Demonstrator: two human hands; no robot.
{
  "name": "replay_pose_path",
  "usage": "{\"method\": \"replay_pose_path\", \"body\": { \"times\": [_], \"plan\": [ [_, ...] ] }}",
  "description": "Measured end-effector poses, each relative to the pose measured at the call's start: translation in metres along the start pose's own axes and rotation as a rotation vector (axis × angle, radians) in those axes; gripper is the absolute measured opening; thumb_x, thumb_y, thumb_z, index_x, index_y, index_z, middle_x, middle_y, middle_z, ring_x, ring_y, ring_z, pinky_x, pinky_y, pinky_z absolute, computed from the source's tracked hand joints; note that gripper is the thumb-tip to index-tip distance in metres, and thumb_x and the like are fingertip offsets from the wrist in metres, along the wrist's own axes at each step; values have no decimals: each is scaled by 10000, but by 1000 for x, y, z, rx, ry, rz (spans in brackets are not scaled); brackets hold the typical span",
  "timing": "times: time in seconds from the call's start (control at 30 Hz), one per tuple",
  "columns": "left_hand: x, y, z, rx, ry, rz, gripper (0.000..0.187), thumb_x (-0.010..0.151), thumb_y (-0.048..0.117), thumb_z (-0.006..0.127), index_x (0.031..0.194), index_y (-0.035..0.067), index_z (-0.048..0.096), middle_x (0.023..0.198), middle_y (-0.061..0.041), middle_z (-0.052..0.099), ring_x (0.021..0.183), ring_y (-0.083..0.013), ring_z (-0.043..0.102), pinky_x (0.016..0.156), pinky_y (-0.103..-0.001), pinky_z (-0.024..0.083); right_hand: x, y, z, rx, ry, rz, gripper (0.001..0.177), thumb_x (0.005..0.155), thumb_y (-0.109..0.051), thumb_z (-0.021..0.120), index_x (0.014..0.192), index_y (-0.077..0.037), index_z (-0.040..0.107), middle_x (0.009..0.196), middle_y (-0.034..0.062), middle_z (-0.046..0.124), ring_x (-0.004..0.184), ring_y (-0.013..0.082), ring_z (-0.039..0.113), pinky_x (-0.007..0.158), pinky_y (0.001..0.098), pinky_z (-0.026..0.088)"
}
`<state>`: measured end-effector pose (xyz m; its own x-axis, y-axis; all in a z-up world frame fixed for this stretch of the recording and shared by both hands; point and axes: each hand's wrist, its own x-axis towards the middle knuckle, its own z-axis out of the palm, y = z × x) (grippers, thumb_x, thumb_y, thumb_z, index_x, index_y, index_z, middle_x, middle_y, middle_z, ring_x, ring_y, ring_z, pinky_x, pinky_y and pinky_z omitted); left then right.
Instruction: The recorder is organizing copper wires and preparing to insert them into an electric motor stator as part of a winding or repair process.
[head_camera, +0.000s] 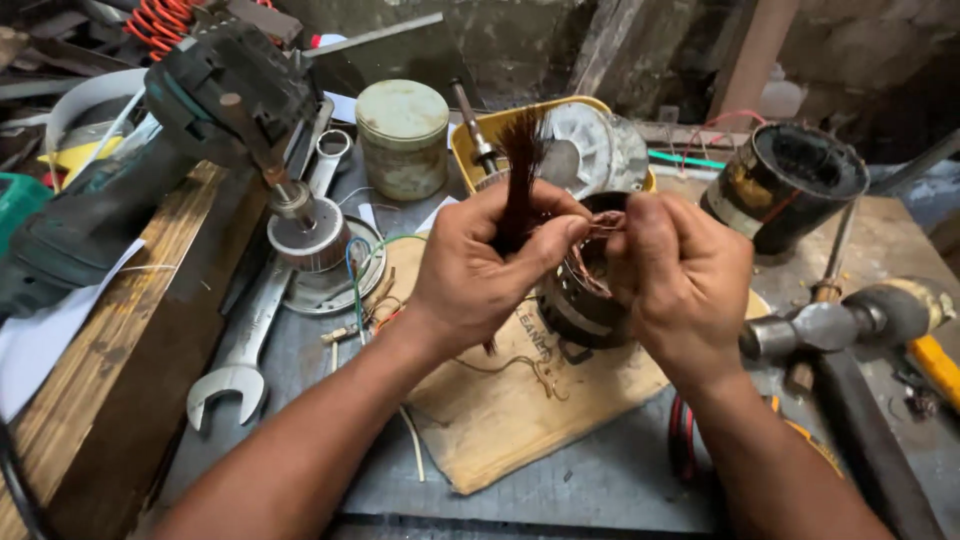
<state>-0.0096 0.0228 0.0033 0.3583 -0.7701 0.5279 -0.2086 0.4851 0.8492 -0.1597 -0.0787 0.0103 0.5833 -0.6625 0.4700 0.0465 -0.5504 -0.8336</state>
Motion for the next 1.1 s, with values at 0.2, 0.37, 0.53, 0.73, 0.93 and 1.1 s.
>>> {"method": "replay_pose_path", "body": {
  "times": [0.2,0.37,0.53,0.73,0.93,1.1],
  "plan": [
    [0,-7,0,-163,115,-158,91,950,85,684,1019,26,686,842,16,647,709,-50,528,627,-189,438,2,5,-2,-382,21,-598,419,893,18,881,1245,32,654,1130,168,653,877,223,670,751,319,569],
    [2,3,2,-73,96,-208,82,935,111,697,943,30,690,769,26,629,645,-44,497,563,-194,410,-1,3,-1,-434,108,-695,166,920,147,792,1065,86,739,1020,213,731,808,241,673,689,321,538],
    [0,-2,-1,-184,-1,-97,86,953,39,686,1021,-10,706,919,-44,717,792,-86,629,731,-215,529,-1,8,-4,-146,21,-240,36,953,48,693,972,59,721,897,82,729,628,110,565,577,222,453],
    [-3,0,2,-27,30,-82,76,943,48,696,998,1,721,801,19,681,663,-39,534,581,-187,437,0,6,-5,-70,-2,-127,238,1036,-138,613,883,32,683,609,12,577,498,77,456,464,220,375],
    [-6,0,3,41,37,-33,71,936,47,717,985,2,743,737,37,663,597,-29,473,522,-180,370,-4,30,-15,15,-37,26,331,1072,-238,549,960,30,707,679,16,574,567,88,440,519,224,363],
    [-6,1,2,39,94,-23,52,942,58,726,985,29,729,752,41,642,618,-33,488,548,-188,390,4,19,-8,161,31,-60,280,1098,-259,448,936,-55,551,712,49,552,605,124,492,567,232,412]
  ]
}}
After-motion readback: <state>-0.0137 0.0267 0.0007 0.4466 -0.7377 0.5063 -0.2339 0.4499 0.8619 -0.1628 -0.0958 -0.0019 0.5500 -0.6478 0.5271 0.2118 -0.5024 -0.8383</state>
